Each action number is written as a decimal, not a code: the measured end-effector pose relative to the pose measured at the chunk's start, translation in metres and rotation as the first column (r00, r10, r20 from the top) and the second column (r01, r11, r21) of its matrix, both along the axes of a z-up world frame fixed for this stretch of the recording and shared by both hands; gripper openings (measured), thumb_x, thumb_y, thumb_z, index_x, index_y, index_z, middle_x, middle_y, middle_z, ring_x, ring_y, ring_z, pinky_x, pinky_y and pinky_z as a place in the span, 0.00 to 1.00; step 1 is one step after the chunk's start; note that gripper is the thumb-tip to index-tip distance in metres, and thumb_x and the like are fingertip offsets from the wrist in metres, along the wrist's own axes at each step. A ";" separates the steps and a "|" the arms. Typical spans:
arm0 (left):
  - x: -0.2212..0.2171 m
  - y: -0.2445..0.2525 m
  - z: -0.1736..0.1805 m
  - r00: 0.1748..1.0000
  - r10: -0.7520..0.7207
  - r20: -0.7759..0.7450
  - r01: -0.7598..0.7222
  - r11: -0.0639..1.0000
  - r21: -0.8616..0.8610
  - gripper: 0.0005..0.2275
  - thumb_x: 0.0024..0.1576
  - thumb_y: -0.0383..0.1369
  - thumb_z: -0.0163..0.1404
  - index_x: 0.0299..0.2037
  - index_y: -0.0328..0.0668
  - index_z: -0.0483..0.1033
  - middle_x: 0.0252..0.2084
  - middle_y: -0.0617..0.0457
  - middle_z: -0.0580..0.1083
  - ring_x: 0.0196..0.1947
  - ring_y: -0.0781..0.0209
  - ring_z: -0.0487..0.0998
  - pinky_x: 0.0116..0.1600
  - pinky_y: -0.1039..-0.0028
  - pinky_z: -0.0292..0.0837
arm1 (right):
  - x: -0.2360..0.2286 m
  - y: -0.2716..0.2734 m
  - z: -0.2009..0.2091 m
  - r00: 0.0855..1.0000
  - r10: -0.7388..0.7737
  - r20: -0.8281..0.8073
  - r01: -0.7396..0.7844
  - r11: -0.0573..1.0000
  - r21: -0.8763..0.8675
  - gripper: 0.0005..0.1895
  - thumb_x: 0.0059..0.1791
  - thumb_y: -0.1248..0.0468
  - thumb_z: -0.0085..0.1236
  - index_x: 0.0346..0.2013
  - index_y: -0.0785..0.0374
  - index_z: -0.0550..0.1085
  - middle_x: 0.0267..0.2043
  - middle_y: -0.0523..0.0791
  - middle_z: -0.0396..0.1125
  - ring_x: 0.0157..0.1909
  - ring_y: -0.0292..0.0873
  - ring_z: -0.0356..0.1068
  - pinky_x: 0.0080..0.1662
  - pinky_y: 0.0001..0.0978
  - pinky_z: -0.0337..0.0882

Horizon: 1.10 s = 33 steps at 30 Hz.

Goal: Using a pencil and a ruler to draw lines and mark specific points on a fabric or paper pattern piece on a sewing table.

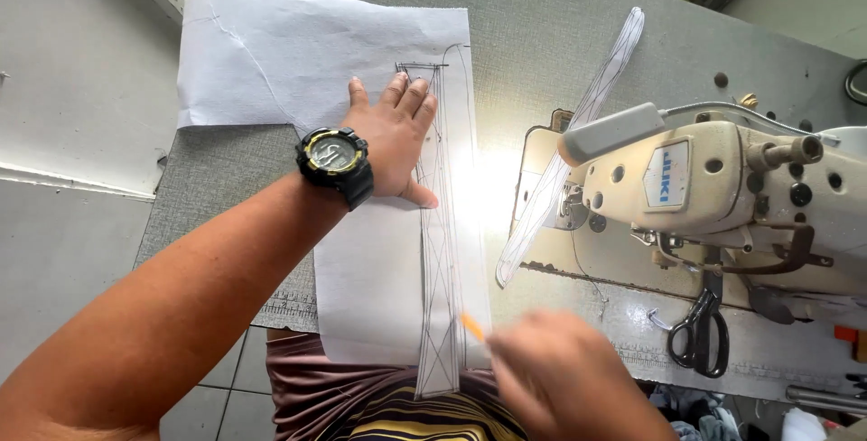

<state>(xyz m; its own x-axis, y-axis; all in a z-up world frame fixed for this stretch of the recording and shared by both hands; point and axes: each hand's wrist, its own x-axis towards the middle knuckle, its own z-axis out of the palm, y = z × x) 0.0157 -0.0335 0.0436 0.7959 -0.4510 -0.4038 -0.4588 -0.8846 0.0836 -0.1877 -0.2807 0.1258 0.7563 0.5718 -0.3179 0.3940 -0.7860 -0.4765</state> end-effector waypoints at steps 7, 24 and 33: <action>0.025 -0.042 -0.003 0.999 -0.039 -0.012 0.041 0.982 0.187 0.66 0.34 0.74 0.65 0.73 0.32 0.47 0.76 0.32 0.48 0.73 0.26 0.51 0.68 0.30 0.48 | -0.002 0.030 0.035 0.944 -0.178 0.277 0.012 0.860 0.510 0.10 0.49 0.72 0.52 0.45 0.68 0.73 0.37 0.50 0.72 0.34 0.46 0.73 0.37 0.34 0.71; 0.043 -0.088 -0.049 0.956 0.099 0.277 -0.196 0.917 0.348 0.28 0.66 0.46 0.24 0.72 0.39 0.55 0.64 0.33 0.61 0.60 0.22 0.66 0.60 0.40 0.64 | 0.093 0.121 -0.122 0.871 -0.408 0.273 0.382 0.912 0.147 0.11 0.42 0.66 0.46 0.21 0.57 0.54 0.19 0.41 0.53 0.23 0.46 0.49 0.25 0.42 0.48; 0.023 -0.083 -0.058 0.803 0.016 0.596 -0.288 0.885 0.365 0.23 0.65 0.37 0.25 0.60 0.28 0.68 0.52 0.33 0.69 0.52 0.27 0.72 0.55 0.44 0.66 | 0.092 0.115 -0.089 0.910 -0.395 0.122 0.374 0.913 0.164 0.06 0.52 0.60 0.45 0.40 0.56 0.61 0.23 0.43 0.63 0.19 0.54 0.62 0.26 0.46 0.57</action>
